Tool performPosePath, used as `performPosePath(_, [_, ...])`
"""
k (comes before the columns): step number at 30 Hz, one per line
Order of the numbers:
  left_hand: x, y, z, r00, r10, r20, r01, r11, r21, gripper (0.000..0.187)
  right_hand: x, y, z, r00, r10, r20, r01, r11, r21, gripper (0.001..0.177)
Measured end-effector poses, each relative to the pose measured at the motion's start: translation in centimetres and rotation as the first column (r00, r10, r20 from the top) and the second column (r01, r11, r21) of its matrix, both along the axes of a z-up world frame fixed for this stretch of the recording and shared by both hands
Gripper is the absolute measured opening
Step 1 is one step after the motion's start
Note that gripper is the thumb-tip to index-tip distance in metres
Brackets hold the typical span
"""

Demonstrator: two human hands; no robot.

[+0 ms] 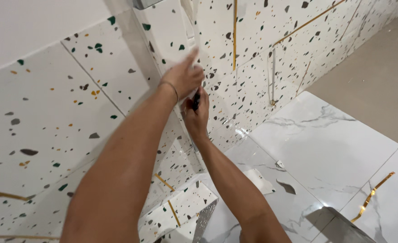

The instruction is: The person picks up a terrazzo-patterned wall panel and positions it against a wall corner. Using a utility knife, they trim the panel to fit around a vertical metal profile, then press and smooth the panel into place.

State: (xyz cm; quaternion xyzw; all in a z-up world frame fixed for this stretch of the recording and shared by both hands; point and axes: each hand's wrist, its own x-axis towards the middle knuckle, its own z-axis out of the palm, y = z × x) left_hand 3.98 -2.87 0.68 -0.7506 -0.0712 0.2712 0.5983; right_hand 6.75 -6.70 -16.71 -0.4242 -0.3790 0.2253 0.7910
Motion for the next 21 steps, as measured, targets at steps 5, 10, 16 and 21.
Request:
performPosePath(5, [-0.1, 2.0, -1.3, 0.987, -0.085, 0.134, 0.108, 0.979, -0.172, 0.025, 1.3, 1.5, -1.6, 0.995, -0.083, 0.048, 0.077, 0.992, 0.100, 0.046])
performPosePath(10, [0.7, 2.4, -1.1, 0.992, -0.092, 0.087, 0.104, 0.984, -0.142, 0.026, 4.2, 2.5, -2.3, 0.967, 0.183, -0.179, -0.172, 0.982, 0.072, 0.046])
performPosePath(16, [0.6, 2.5, -1.3, 0.993, -0.105, 0.059, 0.112, 0.985, -0.129, 0.032, 2.8, 3.2, -2.9, 0.969, 0.200, -0.145, -0.182, 0.975, 0.127, 0.051])
performPosePath(21, [1.9, 2.1, 0.9, 0.981, 0.031, 0.193, -0.037, 0.999, 0.026, 0.042, 3.9, 3.1, -2.6, 0.950, 0.235, -0.206, -0.238, 0.971, 0.010, 0.067])
